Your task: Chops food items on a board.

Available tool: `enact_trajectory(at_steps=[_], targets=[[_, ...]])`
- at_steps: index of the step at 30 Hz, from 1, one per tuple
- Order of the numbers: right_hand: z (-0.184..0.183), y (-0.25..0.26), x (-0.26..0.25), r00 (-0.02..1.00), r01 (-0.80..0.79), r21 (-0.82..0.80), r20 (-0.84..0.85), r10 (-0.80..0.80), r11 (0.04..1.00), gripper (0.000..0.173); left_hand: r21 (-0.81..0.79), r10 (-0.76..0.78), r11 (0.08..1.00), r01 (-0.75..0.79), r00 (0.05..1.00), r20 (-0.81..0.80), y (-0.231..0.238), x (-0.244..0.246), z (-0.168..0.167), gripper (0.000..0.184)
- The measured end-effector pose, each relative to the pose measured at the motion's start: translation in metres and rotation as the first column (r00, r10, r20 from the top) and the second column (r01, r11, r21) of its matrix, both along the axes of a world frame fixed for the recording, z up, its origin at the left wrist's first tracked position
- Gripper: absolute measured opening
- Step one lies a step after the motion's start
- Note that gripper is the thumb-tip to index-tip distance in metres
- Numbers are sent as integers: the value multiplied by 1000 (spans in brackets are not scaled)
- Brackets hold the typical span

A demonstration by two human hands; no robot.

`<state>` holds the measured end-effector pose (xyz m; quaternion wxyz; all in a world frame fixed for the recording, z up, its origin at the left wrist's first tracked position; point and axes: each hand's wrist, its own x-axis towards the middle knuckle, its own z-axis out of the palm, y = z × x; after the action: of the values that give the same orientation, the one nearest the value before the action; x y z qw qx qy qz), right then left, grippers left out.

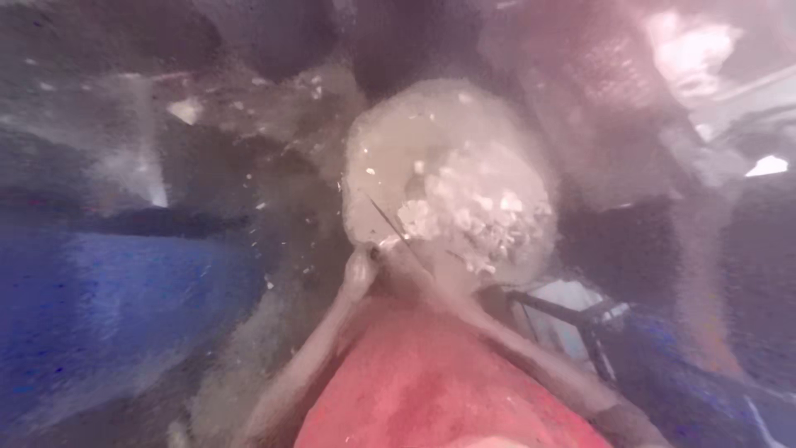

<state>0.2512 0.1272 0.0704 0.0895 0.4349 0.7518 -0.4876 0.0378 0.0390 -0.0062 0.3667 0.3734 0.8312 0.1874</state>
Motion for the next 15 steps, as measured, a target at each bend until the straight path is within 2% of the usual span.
enact_trajectory(at_steps=[2,3,6,8,9,11,13,15], targets=[[-36,7,5,989,-72,-80,124,81,994,55,-28,7,1000,-8,1000,-18,-2,2,-3,36],[-36,10,4,987,-88,-47,130,93,995,55,-22,21,1000,-22,1000,-8,-1,1,-3,35],[0,4,-2,998,-53,2,41,53,999,51,37,88,995,-90,995,52,-12,0,-7,38],[25,-4,-7,996,26,-71,-86,-32,997,49,142,181,970,-199,975,131,-23,-1,-9,34],[27,-9,-8,989,52,-103,-136,-65,993,48,168,216,955,-244,962,168,-29,-3,-10,32],[6,-15,-8,997,24,-155,-72,-35,988,49,142,252,951,-275,954,165,-35,-7,-10,32],[-29,-7,4,994,-77,-262,58,96,962,55,128,247,956,-263,960,129,-36,-12,-13,30],[-47,-1,28,995,-56,-399,53,84,915,55,130,235,959,-251,964,128,-32,-16,-9,29]])
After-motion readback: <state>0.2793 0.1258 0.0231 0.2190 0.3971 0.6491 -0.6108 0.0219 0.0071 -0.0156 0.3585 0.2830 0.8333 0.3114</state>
